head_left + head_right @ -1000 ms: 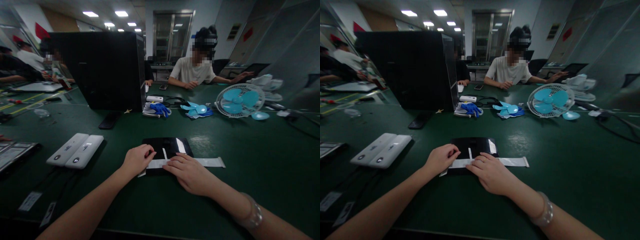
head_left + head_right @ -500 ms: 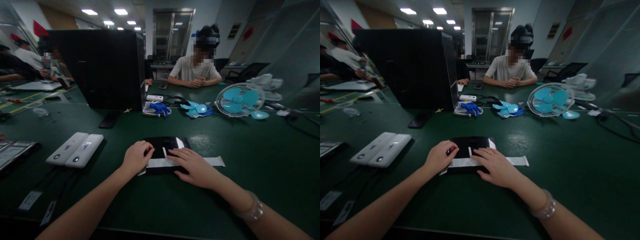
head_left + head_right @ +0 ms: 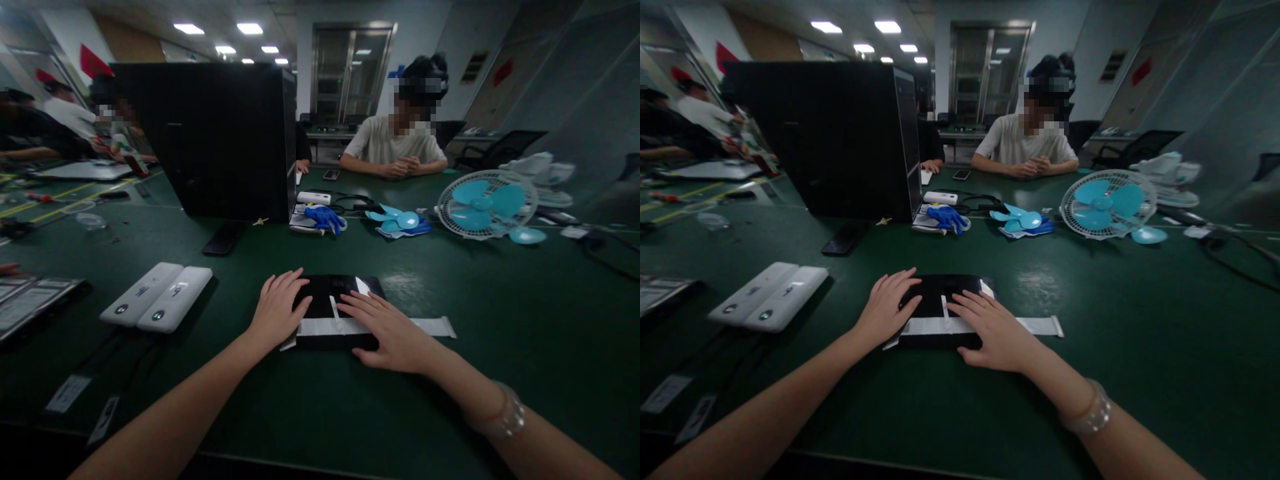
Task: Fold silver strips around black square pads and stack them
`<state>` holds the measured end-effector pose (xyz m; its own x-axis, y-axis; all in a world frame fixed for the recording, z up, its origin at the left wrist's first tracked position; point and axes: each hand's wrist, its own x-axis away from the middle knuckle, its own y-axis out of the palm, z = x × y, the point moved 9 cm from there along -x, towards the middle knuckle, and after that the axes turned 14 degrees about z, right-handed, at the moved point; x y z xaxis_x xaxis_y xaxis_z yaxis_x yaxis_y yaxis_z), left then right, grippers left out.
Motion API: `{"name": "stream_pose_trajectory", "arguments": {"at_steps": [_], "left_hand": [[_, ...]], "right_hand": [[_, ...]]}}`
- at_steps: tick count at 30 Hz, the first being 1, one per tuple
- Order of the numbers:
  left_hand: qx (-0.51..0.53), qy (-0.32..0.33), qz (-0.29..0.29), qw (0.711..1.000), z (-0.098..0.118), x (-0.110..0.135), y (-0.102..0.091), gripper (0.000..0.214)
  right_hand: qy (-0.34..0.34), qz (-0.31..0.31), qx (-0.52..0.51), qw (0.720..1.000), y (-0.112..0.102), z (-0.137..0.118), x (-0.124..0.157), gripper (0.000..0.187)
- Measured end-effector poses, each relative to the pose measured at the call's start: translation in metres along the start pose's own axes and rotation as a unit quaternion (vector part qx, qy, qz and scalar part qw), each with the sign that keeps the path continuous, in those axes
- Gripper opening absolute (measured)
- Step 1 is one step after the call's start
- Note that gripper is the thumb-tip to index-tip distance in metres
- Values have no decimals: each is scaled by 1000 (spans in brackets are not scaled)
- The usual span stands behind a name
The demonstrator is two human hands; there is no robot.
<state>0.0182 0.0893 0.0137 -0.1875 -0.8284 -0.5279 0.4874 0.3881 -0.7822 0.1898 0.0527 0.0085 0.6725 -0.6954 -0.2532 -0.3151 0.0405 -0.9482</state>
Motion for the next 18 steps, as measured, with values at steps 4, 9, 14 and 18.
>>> {"name": "stream_pose_trajectory", "arguments": {"at_steps": [4, 9, 14, 18], "left_hand": [[-3, -7, -4, 1000, -3, 0, 2, 44], [10, -41, -6, 999, -8, 1, 1, 50], [29, -68, -22, 997, -13, 2, 4, 54], [31, -66, -35, 997, -12, 2, 5, 55]], "right_hand": [[-4, 25, 21, 999, -5, -6, -5, 81], [-4, 43, 54, 998, -13, 1, -4, 80], [43, 44, 110, 992, -22, 48, 7, 78], [131, 27, 165, 977, -35, 110, 30, 79]]}}
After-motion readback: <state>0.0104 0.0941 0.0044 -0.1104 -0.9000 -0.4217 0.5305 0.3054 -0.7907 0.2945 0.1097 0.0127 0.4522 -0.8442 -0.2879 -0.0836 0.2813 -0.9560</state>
